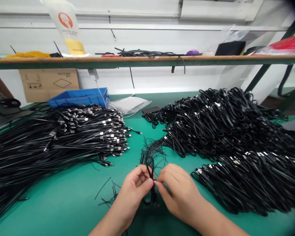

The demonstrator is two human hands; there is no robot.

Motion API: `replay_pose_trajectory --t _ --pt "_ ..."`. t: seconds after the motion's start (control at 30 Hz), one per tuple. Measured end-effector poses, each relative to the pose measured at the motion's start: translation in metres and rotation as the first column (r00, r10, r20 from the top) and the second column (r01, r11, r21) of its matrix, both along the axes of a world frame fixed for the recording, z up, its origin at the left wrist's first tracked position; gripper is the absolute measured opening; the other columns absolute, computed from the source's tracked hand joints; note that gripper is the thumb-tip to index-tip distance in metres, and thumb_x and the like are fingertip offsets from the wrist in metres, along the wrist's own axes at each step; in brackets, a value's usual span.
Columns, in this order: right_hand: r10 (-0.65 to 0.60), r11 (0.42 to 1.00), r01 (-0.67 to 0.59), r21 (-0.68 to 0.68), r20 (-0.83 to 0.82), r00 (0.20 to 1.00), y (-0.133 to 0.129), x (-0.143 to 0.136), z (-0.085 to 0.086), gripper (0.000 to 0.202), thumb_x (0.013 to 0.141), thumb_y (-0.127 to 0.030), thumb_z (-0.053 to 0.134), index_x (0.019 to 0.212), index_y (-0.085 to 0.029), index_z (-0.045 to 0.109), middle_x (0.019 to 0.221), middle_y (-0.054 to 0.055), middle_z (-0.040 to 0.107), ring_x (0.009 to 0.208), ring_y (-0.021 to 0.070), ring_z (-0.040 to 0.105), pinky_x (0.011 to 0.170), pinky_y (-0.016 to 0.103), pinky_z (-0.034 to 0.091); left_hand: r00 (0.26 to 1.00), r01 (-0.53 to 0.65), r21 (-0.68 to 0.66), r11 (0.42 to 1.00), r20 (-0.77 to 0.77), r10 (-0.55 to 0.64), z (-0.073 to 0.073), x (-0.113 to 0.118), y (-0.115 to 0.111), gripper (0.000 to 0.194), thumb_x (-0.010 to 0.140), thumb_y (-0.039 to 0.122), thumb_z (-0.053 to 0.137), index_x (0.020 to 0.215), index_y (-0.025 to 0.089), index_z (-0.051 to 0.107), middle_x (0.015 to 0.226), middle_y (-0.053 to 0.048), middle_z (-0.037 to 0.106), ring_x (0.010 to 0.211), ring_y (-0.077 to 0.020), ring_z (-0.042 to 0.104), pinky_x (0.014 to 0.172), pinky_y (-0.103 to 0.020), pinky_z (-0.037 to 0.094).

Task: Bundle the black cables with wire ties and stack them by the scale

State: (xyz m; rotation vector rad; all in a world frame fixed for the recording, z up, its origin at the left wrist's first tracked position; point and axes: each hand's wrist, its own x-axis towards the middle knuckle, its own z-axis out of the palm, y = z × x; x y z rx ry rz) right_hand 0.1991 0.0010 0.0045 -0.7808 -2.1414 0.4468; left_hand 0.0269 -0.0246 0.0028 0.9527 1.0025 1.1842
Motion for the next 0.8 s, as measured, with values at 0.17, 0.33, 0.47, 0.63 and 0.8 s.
replay_pose_trajectory --t 0.17,0.33,0.47,0.63,0.8 --pt "-0.048 0.533 -0.244 -0.810 -0.316 0.948 -0.001 -0.011 0.004 0.031 0.093 -0.042 0.053 0.071 -0.021 0.044 0.062 -0.003 0.051 0.054 0.0116 0.045 0.052 0.024 0.038 0.981 0.010 0.147 0.989 -0.195 0.019 0.006 -0.009 0.005 0.019 0.075 0.030 0.079 0.077 0.018 0.065 0.079 -0.001 0.056 0.076 -0.0157 0.052 0.071 -0.025 0.042" --pt "-0.016 0.956 -0.026 -0.292 -0.142 0.990 -0.001 -0.007 -0.001 0.005 0.093 -0.020 0.055 0.096 -0.019 0.058 0.088 0.005 0.063 0.078 0.0179 0.057 0.071 0.030 0.048 0.999 -0.024 -0.002 1.000 -0.036 0.023 0.009 -0.004 0.003 0.028 0.073 0.036 0.081 0.080 0.017 0.062 0.078 0.000 0.056 0.077 -0.0146 0.051 0.072 -0.023 0.042" --pt "0.035 0.975 -0.061 0.216 0.123 0.992 -0.002 0.003 -0.001 0.023 0.098 -0.009 0.043 0.106 -0.018 0.062 0.099 0.011 0.066 0.089 0.0226 0.060 0.078 0.036 0.048 0.996 -0.011 -0.124 0.992 0.086 0.022 0.008 -0.001 0.000 0.031 0.071 0.036 0.084 0.085 0.016 0.063 0.073 0.001 0.054 0.067 -0.0106 0.046 0.063 -0.020 0.038" --pt "0.032 0.941 -0.086 0.327 0.168 0.985 0.001 0.010 0.000 0.023 0.099 -0.011 0.044 0.102 -0.018 0.065 0.091 0.011 0.068 0.079 0.0218 0.059 0.071 0.036 0.046 0.976 0.138 -0.241 0.961 0.201 -0.090 0.008 -0.003 -0.001 0.032 0.072 0.035 0.084 0.082 0.014 0.062 0.071 0.001 0.053 0.062 -0.0082 0.045 0.058 -0.018 0.035" --pt "-0.019 0.968 -0.033 -0.247 -0.207 0.978 -0.003 -0.006 -0.007 0.020 0.097 -0.024 0.052 0.080 -0.019 0.059 0.075 0.005 0.062 0.069 0.0176 0.055 0.064 0.030 0.045 0.998 0.051 -0.057 0.997 0.037 -0.049 0.009 0.000 -0.001 0.025 0.074 0.035 0.080 0.081 0.018 0.062 0.077 0.000 0.055 0.074 -0.0148 0.052 0.068 -0.023 0.041"
